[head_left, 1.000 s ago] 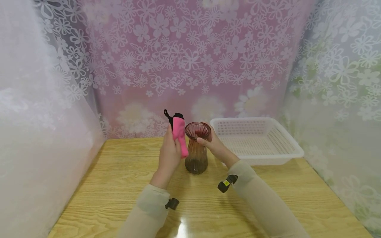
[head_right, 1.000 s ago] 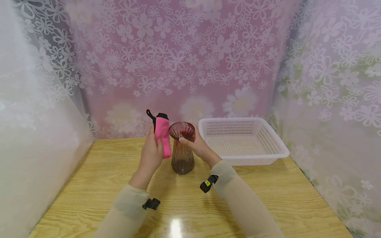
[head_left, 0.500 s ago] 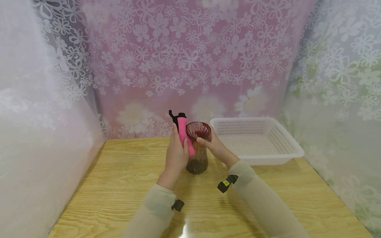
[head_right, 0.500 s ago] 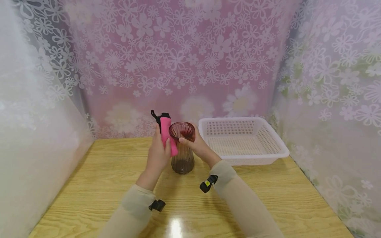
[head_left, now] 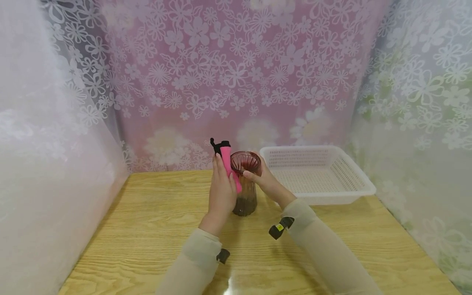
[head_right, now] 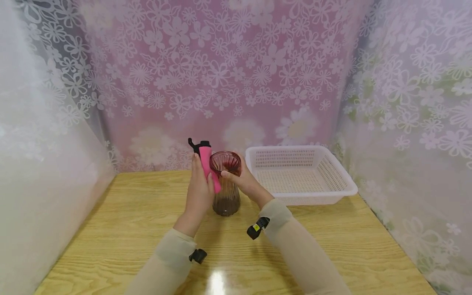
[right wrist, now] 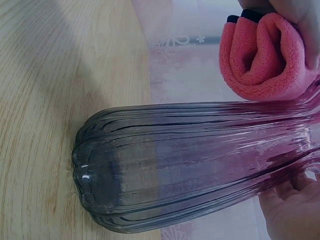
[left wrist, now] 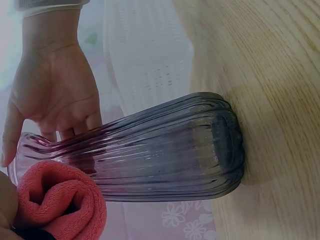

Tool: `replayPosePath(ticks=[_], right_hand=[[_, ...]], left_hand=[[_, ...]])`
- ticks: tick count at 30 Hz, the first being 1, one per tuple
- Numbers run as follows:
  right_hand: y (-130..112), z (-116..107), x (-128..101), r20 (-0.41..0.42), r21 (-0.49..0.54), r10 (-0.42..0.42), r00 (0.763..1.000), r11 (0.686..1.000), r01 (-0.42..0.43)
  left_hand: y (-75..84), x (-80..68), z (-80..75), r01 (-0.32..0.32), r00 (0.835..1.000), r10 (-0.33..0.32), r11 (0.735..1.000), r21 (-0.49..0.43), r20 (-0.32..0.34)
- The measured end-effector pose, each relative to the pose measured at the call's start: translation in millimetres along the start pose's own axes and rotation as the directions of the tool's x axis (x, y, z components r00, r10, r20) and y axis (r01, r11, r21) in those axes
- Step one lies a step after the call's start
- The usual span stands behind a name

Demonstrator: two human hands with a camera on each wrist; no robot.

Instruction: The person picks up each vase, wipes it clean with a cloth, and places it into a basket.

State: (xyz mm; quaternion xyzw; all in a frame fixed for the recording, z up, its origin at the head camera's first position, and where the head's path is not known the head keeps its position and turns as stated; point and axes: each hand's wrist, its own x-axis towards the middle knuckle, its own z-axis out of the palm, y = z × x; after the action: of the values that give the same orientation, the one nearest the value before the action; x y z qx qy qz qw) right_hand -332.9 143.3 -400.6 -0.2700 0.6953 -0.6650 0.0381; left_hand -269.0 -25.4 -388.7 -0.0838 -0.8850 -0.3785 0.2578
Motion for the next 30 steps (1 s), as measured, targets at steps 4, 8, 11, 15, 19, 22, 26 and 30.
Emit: replayPosePath(ticks=[4, 8, 11, 15, 19, 22, 26, 30], right_hand=[[-0.7, -0.5, 0.1, 0.005, 0.014, -0.002, 1.0, 1.0, 0.002], [-2.0, -0.3, 0.3, 0.008, 0.015, 0.006, 1.0, 1.0, -0.006], [-2.4, 0.5, 0.2, 0.006, 0.007, 0.01, 1.0, 1.0, -0.01], [-1.9, 1.6, -0.5, -0.001, 0.001, 0.007, 1.0, 1.0, -0.007], [-1.8, 2.3, -0.8, -0.004, -0.01, 0.01, 1.0, 1.0, -0.01], [-1.5, 1.7, -0.9, -0.002, -0.014, 0.015, 1.0, 1.0, -0.015], [0.0, 0.4, -0.6, -0.001, -0.017, 0.014, 1.0, 1.0, -0.014], [0.7, 0.3, -0.2, -0.002, -0.016, 0.013, 1.0, 1.0, -0.013]], left_hand=[[-1.4, 0.1, 0.9, 0.001, 1.0, -0.002, 1.0, 0.023, 0.024], [-3.0, -0.4, 1.2, 0.009, 0.999, -0.01, 1.0, 0.029, 0.046], [-5.2, -0.6, 2.4, 0.014, 0.998, -0.016, 0.999, 0.029, 0.058], [-9.2, -1.3, 5.5, 0.026, 0.996, -0.03, 0.999, 0.043, 0.082], [-10.8, -2.4, 8.4, 0.052, 0.992, -0.057, 0.997, 0.049, 0.111], [-11.5, -3.1, 9.8, 0.056, 0.99, -0.062, 0.997, 0.055, 0.124], [-13.7, -4.4, 12.3, 0.037, 0.99, -0.047, 0.996, 0.082, 0.133], [-16.2, -6.5, 14.5, 0.016, 0.988, -0.035, 0.992, 0.123, 0.15]])
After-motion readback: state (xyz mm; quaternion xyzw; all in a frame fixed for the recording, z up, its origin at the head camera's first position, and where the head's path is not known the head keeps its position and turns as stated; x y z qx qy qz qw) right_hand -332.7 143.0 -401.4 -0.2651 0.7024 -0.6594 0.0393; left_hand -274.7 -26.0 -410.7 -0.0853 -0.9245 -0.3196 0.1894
